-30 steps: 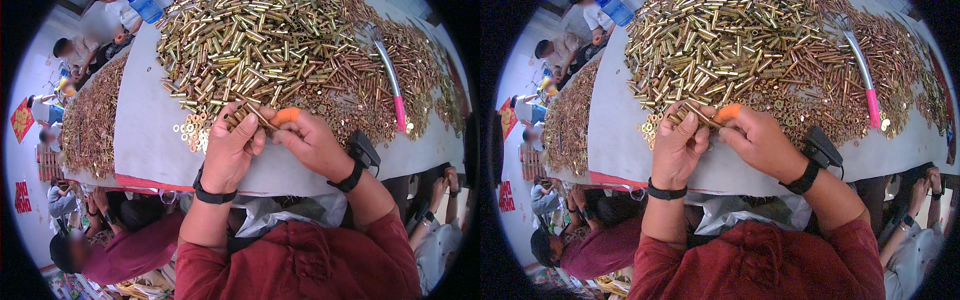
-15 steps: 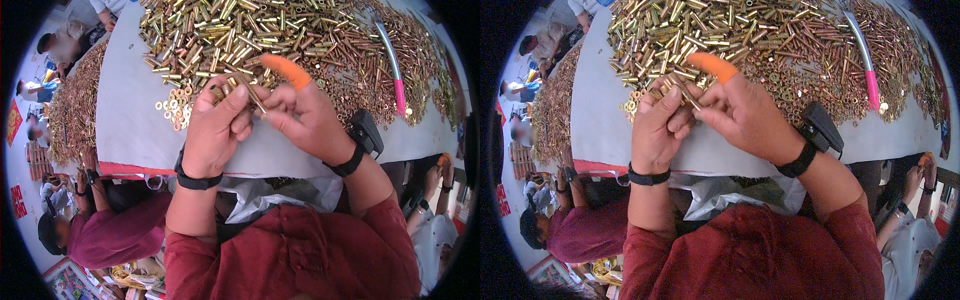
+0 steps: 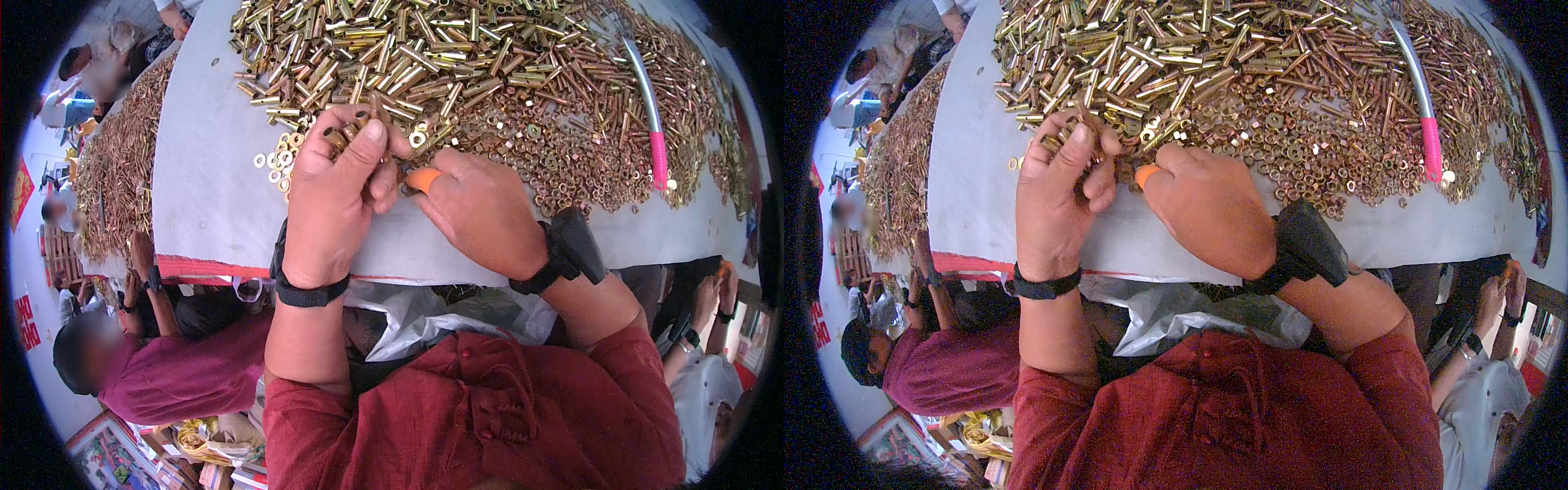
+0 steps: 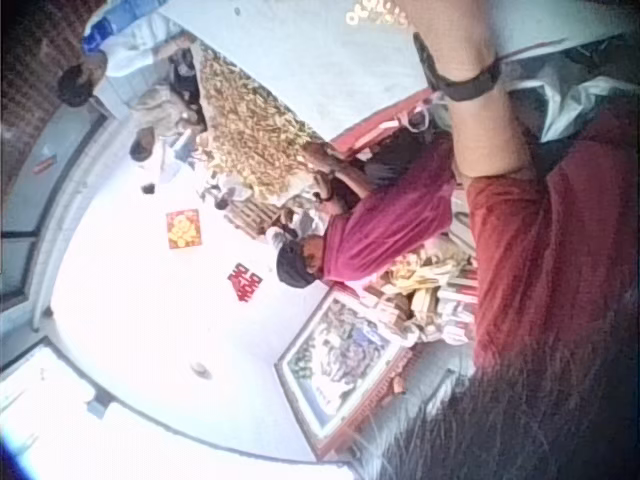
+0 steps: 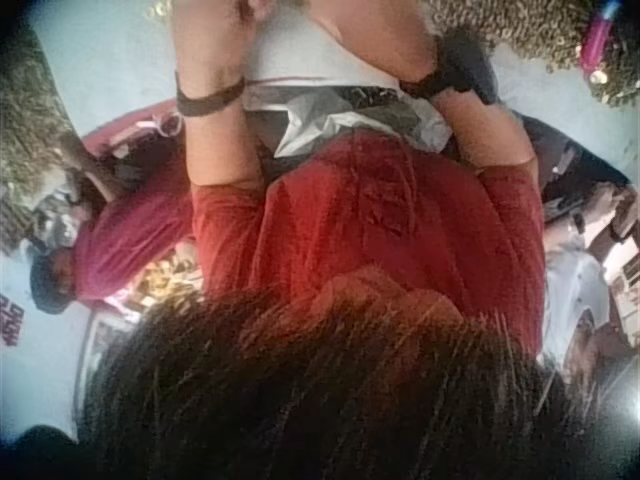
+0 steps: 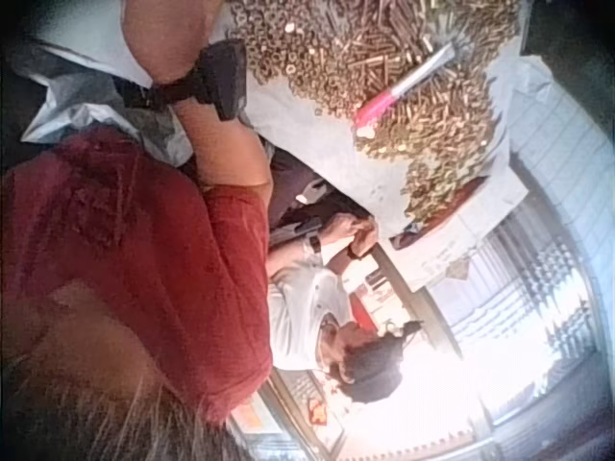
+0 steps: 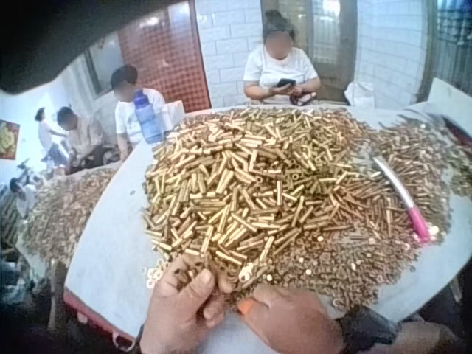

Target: The person assembles and sorts small metal casings, washers, and brass tubes by hand at a low workspace, using pliers to manipulate the components.

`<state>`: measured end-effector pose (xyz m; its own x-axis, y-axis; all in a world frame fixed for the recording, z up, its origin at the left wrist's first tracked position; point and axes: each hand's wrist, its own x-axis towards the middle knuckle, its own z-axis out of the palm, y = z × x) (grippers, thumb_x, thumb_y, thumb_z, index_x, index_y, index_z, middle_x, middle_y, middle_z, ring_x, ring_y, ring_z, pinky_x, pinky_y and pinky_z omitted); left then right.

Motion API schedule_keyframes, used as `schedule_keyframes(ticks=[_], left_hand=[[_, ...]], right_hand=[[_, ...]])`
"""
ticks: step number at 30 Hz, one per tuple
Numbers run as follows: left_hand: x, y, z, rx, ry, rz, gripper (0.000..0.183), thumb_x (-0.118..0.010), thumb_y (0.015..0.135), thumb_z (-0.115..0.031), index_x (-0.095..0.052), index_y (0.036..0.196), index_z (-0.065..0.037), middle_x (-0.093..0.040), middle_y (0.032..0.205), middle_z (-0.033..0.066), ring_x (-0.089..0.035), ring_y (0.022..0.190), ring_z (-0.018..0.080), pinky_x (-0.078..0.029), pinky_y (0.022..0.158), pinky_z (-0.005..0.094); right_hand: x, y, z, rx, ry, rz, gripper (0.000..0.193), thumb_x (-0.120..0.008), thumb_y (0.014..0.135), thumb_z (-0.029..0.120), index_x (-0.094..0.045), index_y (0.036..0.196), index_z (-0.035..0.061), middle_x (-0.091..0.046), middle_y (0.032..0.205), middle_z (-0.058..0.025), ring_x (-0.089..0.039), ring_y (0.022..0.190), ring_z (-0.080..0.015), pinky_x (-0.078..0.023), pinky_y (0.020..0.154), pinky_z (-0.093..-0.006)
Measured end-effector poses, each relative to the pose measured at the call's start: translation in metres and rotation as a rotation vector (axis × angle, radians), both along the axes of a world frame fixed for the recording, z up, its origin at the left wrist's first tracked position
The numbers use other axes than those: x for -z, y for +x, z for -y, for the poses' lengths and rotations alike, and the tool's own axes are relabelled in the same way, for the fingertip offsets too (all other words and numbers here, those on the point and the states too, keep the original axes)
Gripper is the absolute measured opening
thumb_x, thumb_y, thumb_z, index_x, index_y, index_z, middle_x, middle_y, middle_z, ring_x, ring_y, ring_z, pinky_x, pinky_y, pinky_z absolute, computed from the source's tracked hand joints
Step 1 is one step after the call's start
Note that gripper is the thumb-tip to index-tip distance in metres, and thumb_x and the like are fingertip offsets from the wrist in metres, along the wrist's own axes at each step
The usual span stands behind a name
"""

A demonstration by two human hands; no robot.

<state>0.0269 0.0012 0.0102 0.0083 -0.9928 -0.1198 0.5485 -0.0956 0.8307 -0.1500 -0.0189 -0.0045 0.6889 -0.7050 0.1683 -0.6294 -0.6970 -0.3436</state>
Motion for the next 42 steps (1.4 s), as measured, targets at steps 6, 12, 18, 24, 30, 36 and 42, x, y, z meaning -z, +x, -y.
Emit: schedule_keyframes(ticks=[6, 12, 18, 24, 30, 36, 42], left_hand=[[-0.001, -0.007, -0.004, 0.089, 0.079, 0.552, 0.009, -0.06, 0.094, -0.009, -0.056, 0.099, -0.002, -0.064, 0.082, 0.0056, -0.052, 0.061, 0.0077, -0.043, 0.054, 0.0221], [0.004, -0.013, -0.004, 0.145, -0.071, 0.726, 0.011, -0.064, 0.09, -0.006, -0.055, 0.096, -0.001, -0.062, 0.076, 0.0035, -0.057, 0.072, 0.0103, -0.047, 0.066, 0.0258], [0.0, -0.012, -0.005, 0.193, 0.15, 0.411, 0.01, -0.063, 0.091, -0.006, -0.056, 0.097, -0.001, -0.064, 0.079, 0.0022, -0.058, 0.073, 0.0086, -0.048, 0.067, 0.024], [0.018, -0.012, -0.001, 0.086, -0.266, 0.859, 0.011, -0.065, 0.09, -0.009, -0.061, 0.098, -0.003, -0.064, 0.081, 0.0033, -0.059, 0.076, 0.0107, -0.048, 0.07, 0.027], [0.012, -0.009, -0.001, 0.057, -0.049, 0.814, 0.015, -0.068, 0.089, -0.011, -0.061, 0.098, -0.002, -0.064, 0.081, 0.0053, -0.059, 0.075, 0.0132, -0.048, 0.07, 0.0278], [0.016, -0.014, 0.001, 0.061, -0.255, 0.96, 0.015, -0.068, 0.088, -0.012, -0.061, 0.098, -0.002, -0.064, 0.082, 0.0066, -0.059, 0.074, 0.0149, -0.047, 0.069, 0.0281], [0.018, -0.015, 0.002, 0.054, -0.268, 0.989, 0.014, -0.067, 0.088, -0.01, -0.061, 0.098, -0.002, -0.065, 0.08, 0.0085, -0.059, 0.072, 0.0163, -0.048, 0.068, 0.0288]], right_hand=[[-0.003, -0.01, 0.019, 0.185, 0.129, 0.405, 0.009, -0.062, 0.086, 0.015, -0.066, 0.086, 0.0065, -0.062, 0.08, -0.011, -0.063, 0.069, -0.0267, -0.05, 0.057, -0.0376], [-0.008, -0.016, 0.022, 0.216, 0.278, 0.639, 0.015, -0.065, 0.085, 0.013, -0.069, 0.098, 0.0062, -0.066, 0.082, -0.0122, -0.065, 0.071, -0.0262, -0.05, 0.062, -0.0335], [-0.007, -0.019, 0.029, 0.036, -0.086, 0.566, 0.015, -0.066, 0.085, 0.013, -0.068, 0.097, 0.0052, -0.065, 0.082, -0.0131, -0.065, 0.072, -0.0273, -0.051, 0.063, -0.035], [-0.013, -0.018, 0.023, 0.183, 0.477, 0.664, 0.018, -0.067, 0.083, 0.012, -0.067, 0.099, 0.005, -0.066, 0.081, -0.0129, -0.064, 0.067, -0.0271, -0.051, 0.061, -0.0368], [-0.029, -0.045, 0.035, 0.178, 0.306, 0.293, 0.025, -0.066, 0.083, 0.018, -0.064, 0.105, 0.0071, -0.065, 0.082, -0.0127, -0.065, 0.077, -0.0287, -0.05, 0.066, -0.0368], [-0.009, -0.046, 0.03, 0.187, -0.035, 0.007, 0.016, -0.065, 0.084, 0.022, -0.061, 0.093, 0.0092, -0.062, 0.09, -0.0131, -0.062, 0.083, -0.0337, -0.05, 0.07, -0.0439], [0.001, -0.055, 0.052, 0.306, -0.143, 0.187, 0.014, -0.062, 0.087, 0.02, -0.059, 0.095, 0.0082, -0.062, 0.09, -0.0133, -0.062, 0.083, -0.0337, -0.05, 0.071, -0.0436]])
